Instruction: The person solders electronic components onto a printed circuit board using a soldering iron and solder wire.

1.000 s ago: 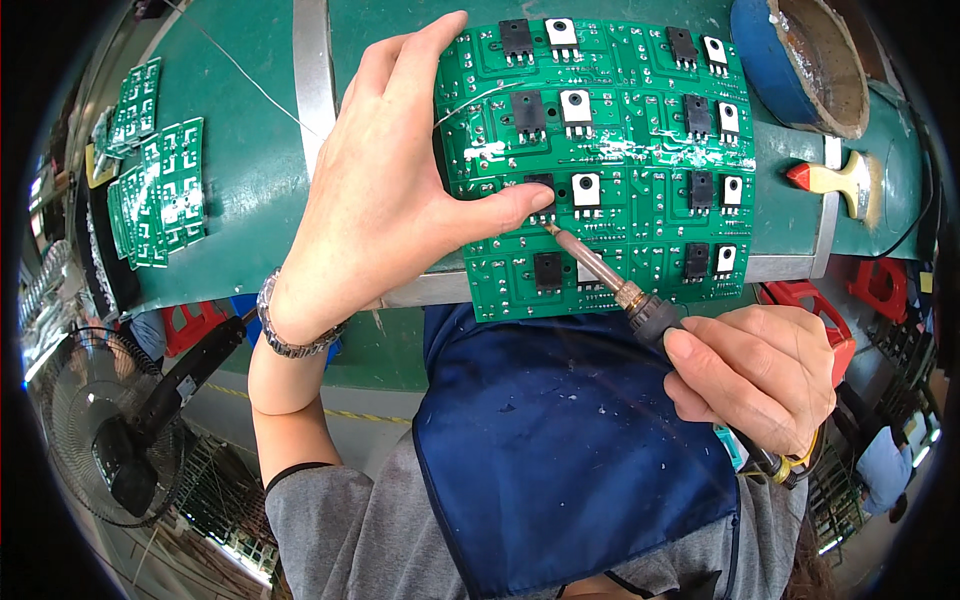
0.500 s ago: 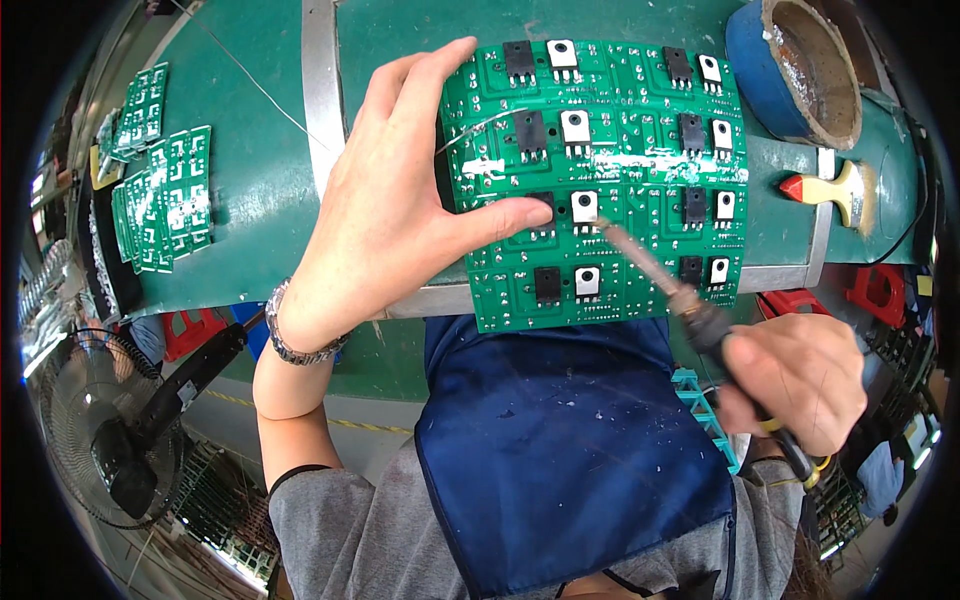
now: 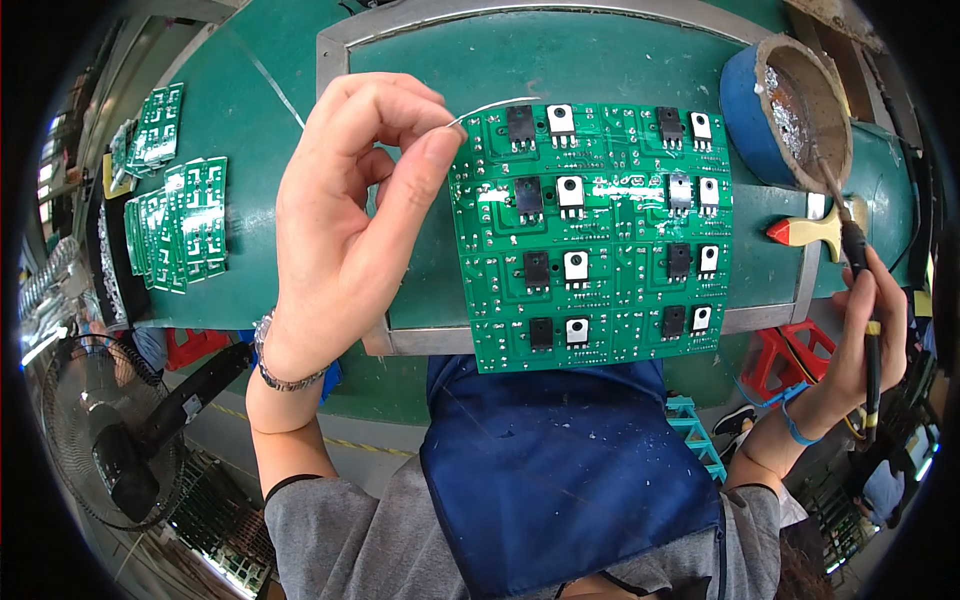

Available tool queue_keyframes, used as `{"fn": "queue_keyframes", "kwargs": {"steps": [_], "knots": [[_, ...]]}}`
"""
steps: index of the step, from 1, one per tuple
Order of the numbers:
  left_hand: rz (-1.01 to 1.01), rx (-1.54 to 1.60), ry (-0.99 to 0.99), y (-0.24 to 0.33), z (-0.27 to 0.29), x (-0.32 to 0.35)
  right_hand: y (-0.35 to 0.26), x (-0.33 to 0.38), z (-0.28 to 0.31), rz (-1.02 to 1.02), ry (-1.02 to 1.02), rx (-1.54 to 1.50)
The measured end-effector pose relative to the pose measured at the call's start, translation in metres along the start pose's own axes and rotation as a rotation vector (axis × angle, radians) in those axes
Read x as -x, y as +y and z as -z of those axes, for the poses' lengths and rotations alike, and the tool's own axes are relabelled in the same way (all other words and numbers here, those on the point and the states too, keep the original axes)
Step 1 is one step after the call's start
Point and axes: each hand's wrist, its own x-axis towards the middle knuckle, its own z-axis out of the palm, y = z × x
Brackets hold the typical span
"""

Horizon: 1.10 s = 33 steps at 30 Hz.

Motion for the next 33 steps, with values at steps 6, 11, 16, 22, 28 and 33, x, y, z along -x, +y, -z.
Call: {"fn": "queue_keyframes", "kwargs": {"steps": [6,11,16,22,28,33], "knots": [[-0.061,-0.158,-0.059,0.005,-0.005,-0.024,-0.017,0.000,0.006,0.053,0.103,-0.052],[0.017,-0.113,-0.034,-0.003,-0.009,-0.026,-0.039,0.006,-0.003,0.146,0.040,-0.254],[-0.054,-0.177,0.020,-0.008,-0.012,-0.023,-0.056,-0.025,-0.021,0.495,-0.325,-0.366],[-0.125,-0.254,-0.005,-0.007,-0.017,-0.017,-0.077,-0.046,-0.053,0.660,-0.548,-0.519],[-0.138,-0.290,-0.022,-0.006,-0.018,-0.017,-0.080,-0.046,-0.062,0.662,-0.581,-0.539],[-0.166,-0.314,-0.008,-0.007,-0.021,-0.016,-0.081,-0.044,-0.066,0.641,-0.572,-0.531]]}}
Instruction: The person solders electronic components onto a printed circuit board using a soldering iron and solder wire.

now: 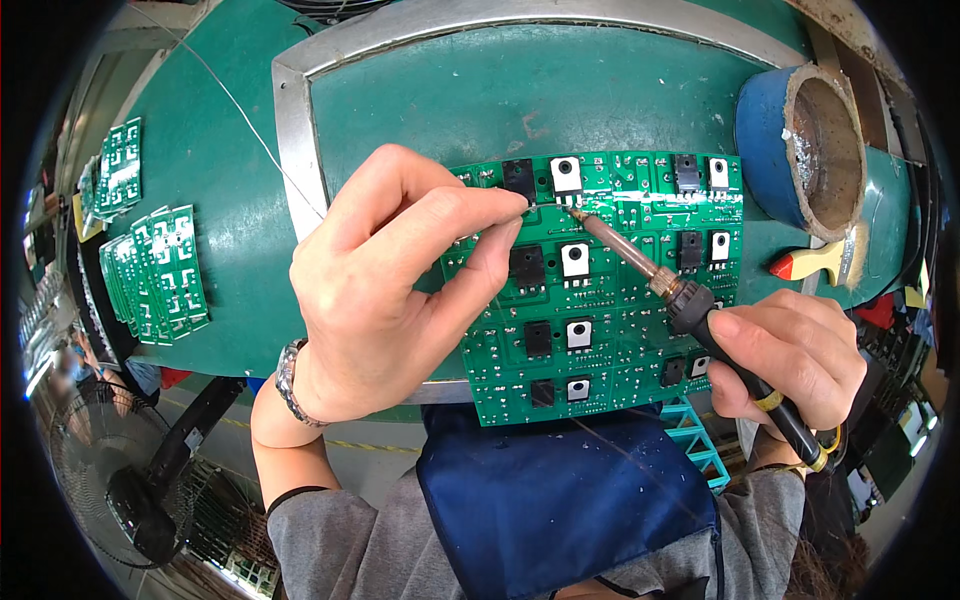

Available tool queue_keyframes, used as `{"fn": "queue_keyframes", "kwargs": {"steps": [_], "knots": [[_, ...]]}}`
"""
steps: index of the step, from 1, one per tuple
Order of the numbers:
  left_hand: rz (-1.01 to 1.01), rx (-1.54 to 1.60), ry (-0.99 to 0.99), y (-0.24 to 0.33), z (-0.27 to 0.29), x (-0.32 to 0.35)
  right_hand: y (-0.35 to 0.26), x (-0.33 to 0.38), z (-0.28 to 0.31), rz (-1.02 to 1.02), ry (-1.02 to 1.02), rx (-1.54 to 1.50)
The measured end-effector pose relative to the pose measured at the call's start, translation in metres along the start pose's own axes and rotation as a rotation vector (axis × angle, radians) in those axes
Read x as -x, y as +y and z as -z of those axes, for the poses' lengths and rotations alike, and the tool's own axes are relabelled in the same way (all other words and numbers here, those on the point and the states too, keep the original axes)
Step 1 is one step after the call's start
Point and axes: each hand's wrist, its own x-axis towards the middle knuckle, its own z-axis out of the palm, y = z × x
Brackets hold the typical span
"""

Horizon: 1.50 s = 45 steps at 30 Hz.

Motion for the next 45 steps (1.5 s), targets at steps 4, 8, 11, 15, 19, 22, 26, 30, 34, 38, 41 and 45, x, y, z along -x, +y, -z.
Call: {"fn": "queue_keyframes", "kwargs": {"steps": [4,8,11,15,19,22,26,30,34,38,41,45], "knots": [[0.000,-0.003,-0.002,0.0004,-0.0001,-0.0012,0.0024,0.0013,-0.0016,0.013,0.014,0.020],[0.010,-0.009,-0.015,0.0022,0.0015,-0.0015,0.0053,0.0020,-0.0043,0.047,0.035,0.020],[-0.006,-0.013,-0.017,0.0012,-0.0008,-0.0014,0.0061,0.0017,-0.0040,0.061,0.038,0.022],[-0.015,-0.024,-0.027,0.0008,-0.0025,-0.0009,0.0042,0.0010,-0.0012,0.058,0.006,0.039],[-0.032,-0.022,-0.021,0.0007,-0.0031,-0.0010,0.0048,0.0004,-0.0005,0.063,0.007,0.036],[-0.019,-0.031,-0.014,0.0022,-0.0006,-0.0013,0.0038,0.0010,-0.0001,0.045,-0.007,0.028],[-0.017,-0.040,0.003,0.0029,-0.0009,-0.0024,0.0034,0.0021,0.0006,0.039,-0.024,0.035],[-0.018,-0.030,-0.024,0.0017,-0.0038,-0.0010,0.0035,0.0006,0.0016,0.047,-0.044,0.042],[-0.029,-0.029,-0.025,-0.0008,-0.0061,-0.0003,0.0032,0.0013,0.0007,0.041,-0.031,0.036],[-0.019,-0.037,-0.032,0.0023,-0.0033,-0.0027,0.0023,0.0011,0.0031,0.038,-0.042,0.046],[-0.019,-0.045,-0.021,0.0028,-0.0016,-0.0034,0.0018,0.0015,0.0035,0.041,-0.041,0.055],[-0.007,-0.055,-0.031,-0.0011,-0.0039,0.0013,0.0051,0.0017,-0.0028,0.044,-0.038,0.038]]}}
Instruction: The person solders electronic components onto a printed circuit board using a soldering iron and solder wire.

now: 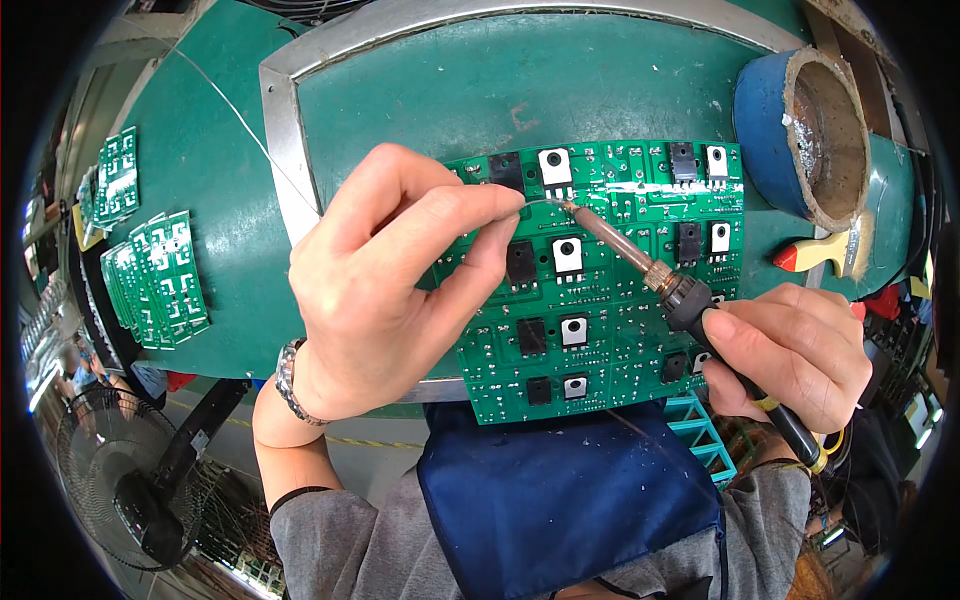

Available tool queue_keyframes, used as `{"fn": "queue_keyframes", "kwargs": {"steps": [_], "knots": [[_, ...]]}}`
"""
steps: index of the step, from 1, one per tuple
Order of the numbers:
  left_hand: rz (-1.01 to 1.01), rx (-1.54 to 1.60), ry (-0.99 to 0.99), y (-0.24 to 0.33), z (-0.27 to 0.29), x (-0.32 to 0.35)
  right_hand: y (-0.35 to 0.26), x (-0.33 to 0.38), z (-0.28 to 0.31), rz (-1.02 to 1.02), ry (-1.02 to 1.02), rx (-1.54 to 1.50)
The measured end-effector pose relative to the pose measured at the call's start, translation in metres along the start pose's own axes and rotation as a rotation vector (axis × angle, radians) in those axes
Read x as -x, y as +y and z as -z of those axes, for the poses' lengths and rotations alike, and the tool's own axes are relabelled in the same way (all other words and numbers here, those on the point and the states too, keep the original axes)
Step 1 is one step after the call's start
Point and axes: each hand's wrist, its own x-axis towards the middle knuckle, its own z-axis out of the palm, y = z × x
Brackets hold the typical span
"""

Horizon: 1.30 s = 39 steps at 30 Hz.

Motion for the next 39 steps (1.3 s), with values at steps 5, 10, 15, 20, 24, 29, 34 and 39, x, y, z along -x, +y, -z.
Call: {"fn": "queue_keyframes", "kwargs": {"steps": [5,10,15,20,24,29,34,39], "knots": [[-0.029,0.029,-0.011,0.000,-0.003,-0.003,-0.003,0.000,0.006,-0.009,-0.017,0.007],[-0.060,0.034,-0.006,-0.003,-0.004,-0.003,-0.001,0.001,0.006,0.003,-0.023,0.001],[0.008,0.052,0.085,-0.001,0.007,-0.005,-0.002,0.000,0.006,0.013,-0.017,0.012],[0.158,0.201,0.118,-0.001,0.011,-0.006,-0.002,0.000,0.007,0.010,-0.026,0.008],[0.129,0.167,0.150,-0.007,0.015,-0.005,-0.003,-0.001,0.005,0.023,-0.012,0.012],[0.138,0.171,0.155,-0.007,0.017,-0.006,-0.003,-0.001,0.003,0.002,-0.006,0.045],[0.176,0.186,0.111,-0.007,0.018,-0.006,-0.005,-0.001,0.001,0.027,0.032,0.033],[0.176,0.231,0.085,-0.014,0.019,-0.006,-0.004,0.004,0.011,0.043,0.000,0.002]]}}
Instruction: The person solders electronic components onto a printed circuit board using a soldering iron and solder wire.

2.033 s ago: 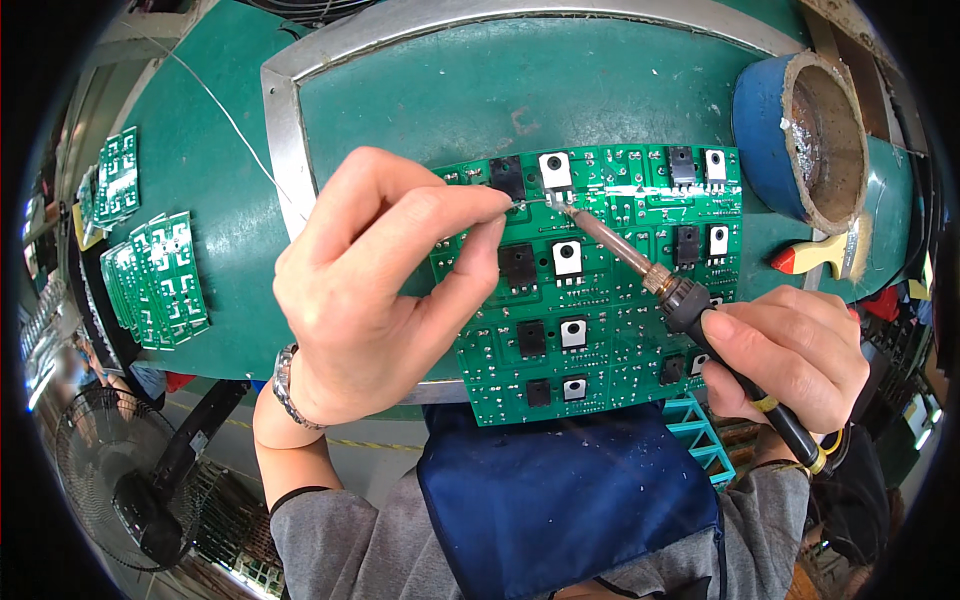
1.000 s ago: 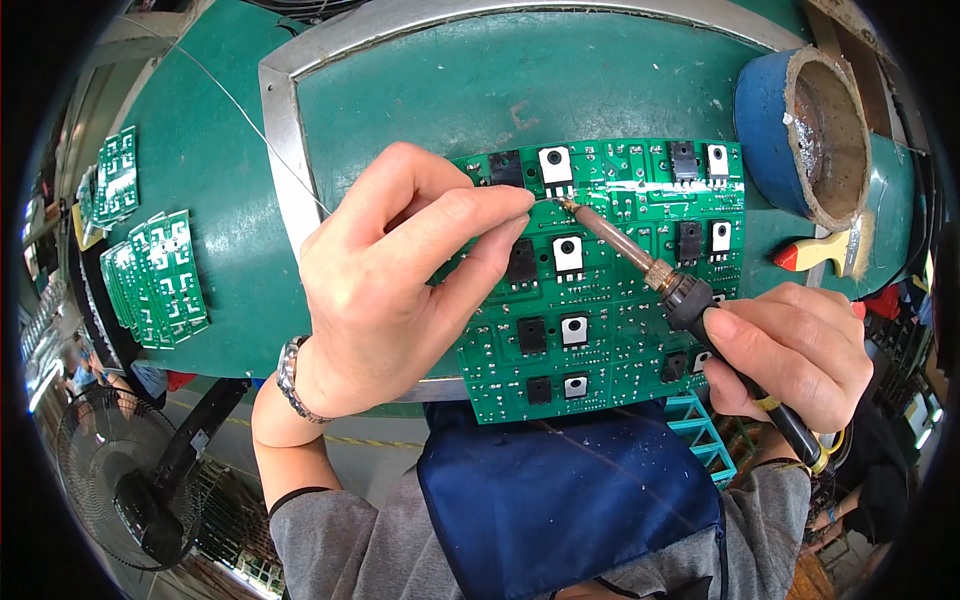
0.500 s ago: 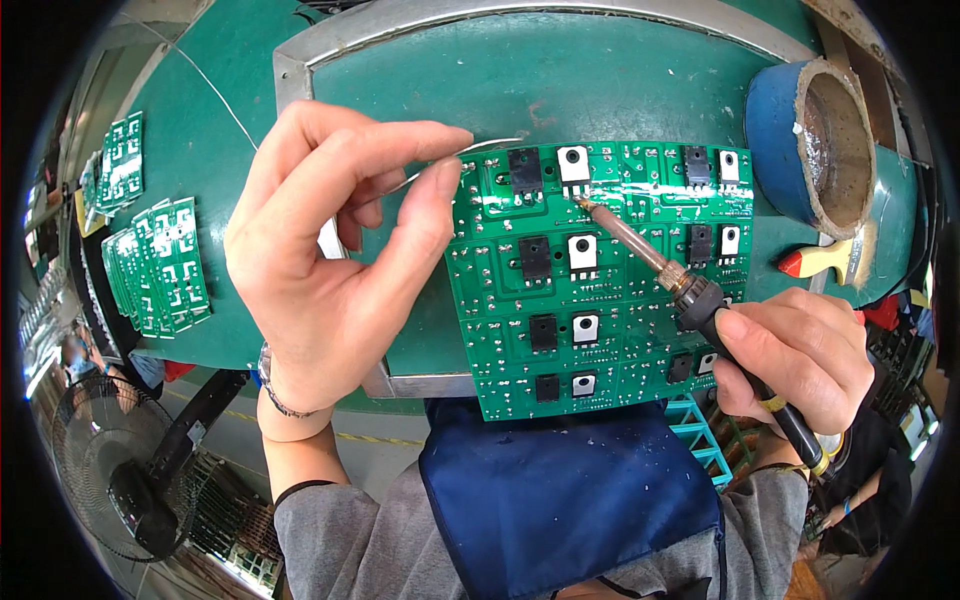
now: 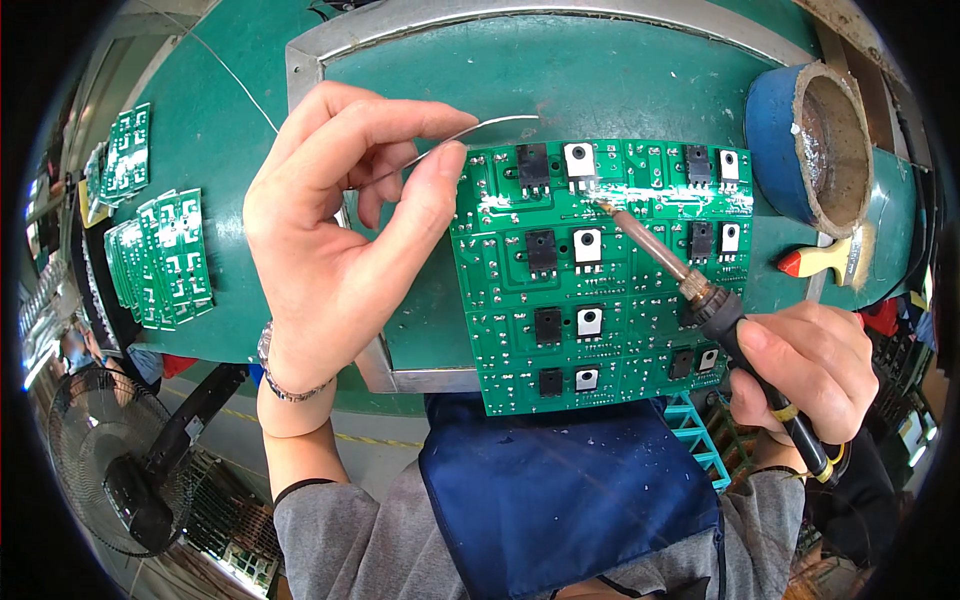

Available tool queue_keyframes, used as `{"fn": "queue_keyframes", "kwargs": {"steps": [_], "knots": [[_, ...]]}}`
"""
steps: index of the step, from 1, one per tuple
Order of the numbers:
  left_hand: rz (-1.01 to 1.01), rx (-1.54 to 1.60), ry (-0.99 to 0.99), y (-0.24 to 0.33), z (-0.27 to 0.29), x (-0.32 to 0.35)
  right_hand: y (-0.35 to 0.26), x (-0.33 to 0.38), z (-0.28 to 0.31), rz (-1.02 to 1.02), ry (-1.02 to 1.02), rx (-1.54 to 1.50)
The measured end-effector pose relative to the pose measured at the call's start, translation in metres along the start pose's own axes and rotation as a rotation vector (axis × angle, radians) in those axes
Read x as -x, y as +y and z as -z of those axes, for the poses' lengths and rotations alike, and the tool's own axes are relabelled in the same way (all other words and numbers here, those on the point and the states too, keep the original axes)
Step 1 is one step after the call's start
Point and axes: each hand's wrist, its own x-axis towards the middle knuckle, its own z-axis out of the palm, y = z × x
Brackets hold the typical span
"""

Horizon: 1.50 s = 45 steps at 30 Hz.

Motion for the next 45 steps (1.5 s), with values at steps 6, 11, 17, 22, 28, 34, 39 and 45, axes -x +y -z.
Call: {"fn": "queue_keyframes", "kwargs": {"steps": [6,11,17,22,28,34,39,45], "knots": [[-0.045,0.041,-0.040,0.004,-0.009,-0.004,-0.009,0.016,0.023,-0.072,-0.005,0.082],[-0.029,-0.004,-0.120,0.028,-0.023,-0.012,0.000,0.039,0.034,-0.134,0.099,0.118],[-0.189,-0.078,-0.170,0.044,-0.049,-0.020,0.015,0.046,0.042,-0.075,0.075,0.079],[-0.243,-0.093,-0.164,0.044,-0.062,-0.020,0.019,0.044,0.041,-0.076,0.070,0.055],[-0.230,-0.125,-0.176,0.041,-0.067,-0.019,0.026,0.051,0.036,-0.118,0.078,0.091],[-0.212,-0.133,-0.185,0.043,-0.067,-0.020,0.027,0.046,0.035,-0.139,0.056,0.087],[-0.220,-0.137,-0.183,0.040,-0.069,-0.020,0.032,0.039,0.038,-0.032,0.030,0.034],[-0.233,-0.140,-0.190,0.039,-0.070,-0.021,0.038,0.040,0.035,0.035,0.058,0.022]]}}
